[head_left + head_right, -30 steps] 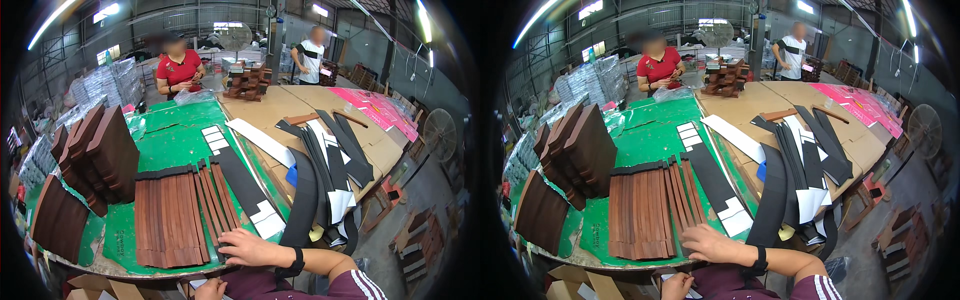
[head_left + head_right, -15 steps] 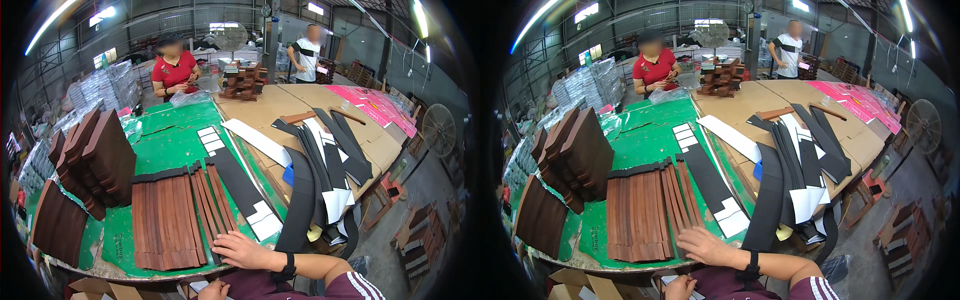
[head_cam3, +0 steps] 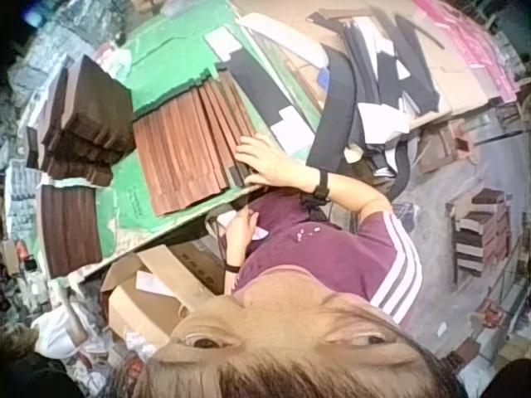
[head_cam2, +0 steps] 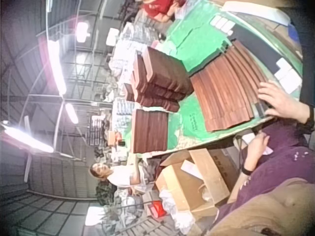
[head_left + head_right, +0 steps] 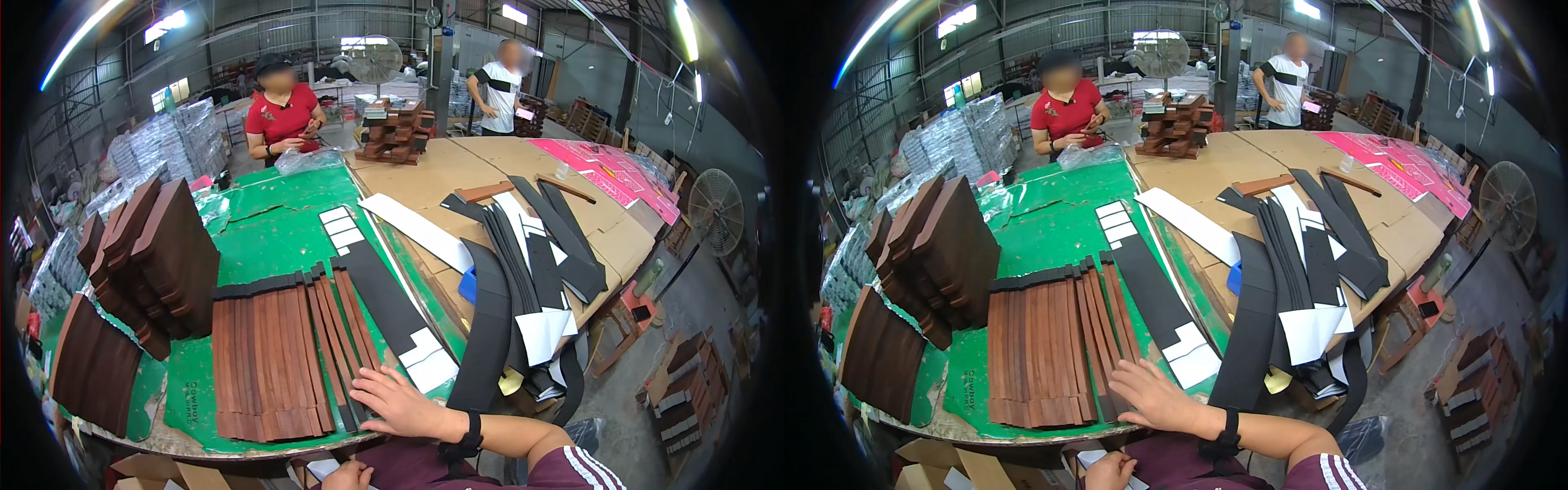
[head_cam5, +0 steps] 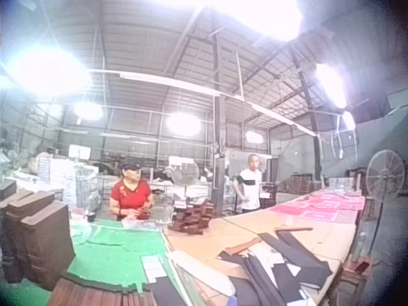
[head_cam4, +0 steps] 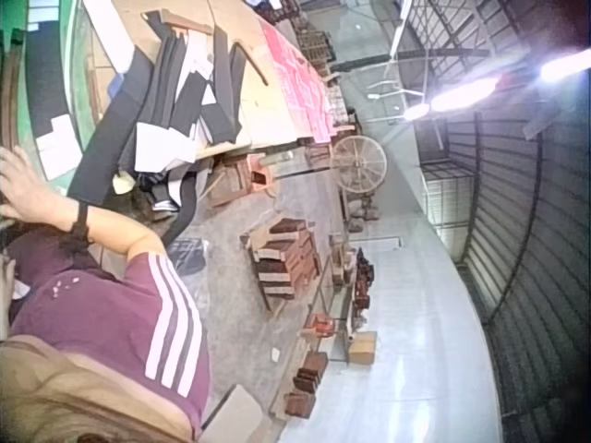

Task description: The person applies black foam tape to the edges of wooden slats on a green workbench. They peel the backing from the tape, align it along the slat edges, and press it down. The person repeats this process for multiple slats, stacking the finished pieces on the table.

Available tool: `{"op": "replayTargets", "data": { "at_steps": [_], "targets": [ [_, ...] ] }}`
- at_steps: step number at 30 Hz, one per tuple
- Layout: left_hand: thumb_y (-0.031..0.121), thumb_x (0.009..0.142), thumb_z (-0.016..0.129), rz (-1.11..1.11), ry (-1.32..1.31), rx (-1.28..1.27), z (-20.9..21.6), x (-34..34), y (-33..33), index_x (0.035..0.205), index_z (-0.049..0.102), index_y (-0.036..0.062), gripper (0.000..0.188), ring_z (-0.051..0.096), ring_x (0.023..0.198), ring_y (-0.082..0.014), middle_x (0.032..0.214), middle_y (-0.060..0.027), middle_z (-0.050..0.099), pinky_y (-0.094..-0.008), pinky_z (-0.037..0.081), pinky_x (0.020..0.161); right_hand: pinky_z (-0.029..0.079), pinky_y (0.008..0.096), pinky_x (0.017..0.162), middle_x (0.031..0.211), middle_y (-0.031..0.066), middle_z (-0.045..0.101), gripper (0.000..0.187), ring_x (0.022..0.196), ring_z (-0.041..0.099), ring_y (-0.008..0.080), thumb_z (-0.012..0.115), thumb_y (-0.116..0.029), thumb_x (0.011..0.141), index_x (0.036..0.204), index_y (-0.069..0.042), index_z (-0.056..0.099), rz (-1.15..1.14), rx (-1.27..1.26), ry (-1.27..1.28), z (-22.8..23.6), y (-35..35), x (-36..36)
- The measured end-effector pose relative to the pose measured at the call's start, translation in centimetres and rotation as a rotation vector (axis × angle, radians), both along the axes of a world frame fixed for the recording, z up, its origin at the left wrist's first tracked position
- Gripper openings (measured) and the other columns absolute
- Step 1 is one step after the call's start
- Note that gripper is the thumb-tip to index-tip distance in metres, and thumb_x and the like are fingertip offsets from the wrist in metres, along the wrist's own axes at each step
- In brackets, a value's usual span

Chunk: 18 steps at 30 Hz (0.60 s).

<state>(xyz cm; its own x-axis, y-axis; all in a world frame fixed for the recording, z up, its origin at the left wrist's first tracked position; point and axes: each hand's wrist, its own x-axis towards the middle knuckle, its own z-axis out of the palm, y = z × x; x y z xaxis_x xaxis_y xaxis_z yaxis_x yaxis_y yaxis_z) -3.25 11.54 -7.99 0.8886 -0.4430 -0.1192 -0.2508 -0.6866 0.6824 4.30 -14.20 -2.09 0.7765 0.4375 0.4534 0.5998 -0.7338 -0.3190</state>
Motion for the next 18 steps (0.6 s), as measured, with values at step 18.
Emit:
{"op": "replayTargets", "data": {
  "at_steps": [18],
  "targets": [
    [0.032,0.099,0.075,0.001,-0.227,-0.01,-1.6,-0.4,0.3,0.099,0.071,0.0109,0.021,0.074,0.076,-0.0346,0.088,-0.0098,0.074,-0.0454,0.059,0.064,0.028,0.0619,0.126,0.17,0.0239,0.034,0.119,0.16,0.03,0.0455,0.093,-0.051,0.077,0.165,-0.001,0.032,-0.06,0.108,0.041,0.3,-1.6,-0.1]
  ]
}}
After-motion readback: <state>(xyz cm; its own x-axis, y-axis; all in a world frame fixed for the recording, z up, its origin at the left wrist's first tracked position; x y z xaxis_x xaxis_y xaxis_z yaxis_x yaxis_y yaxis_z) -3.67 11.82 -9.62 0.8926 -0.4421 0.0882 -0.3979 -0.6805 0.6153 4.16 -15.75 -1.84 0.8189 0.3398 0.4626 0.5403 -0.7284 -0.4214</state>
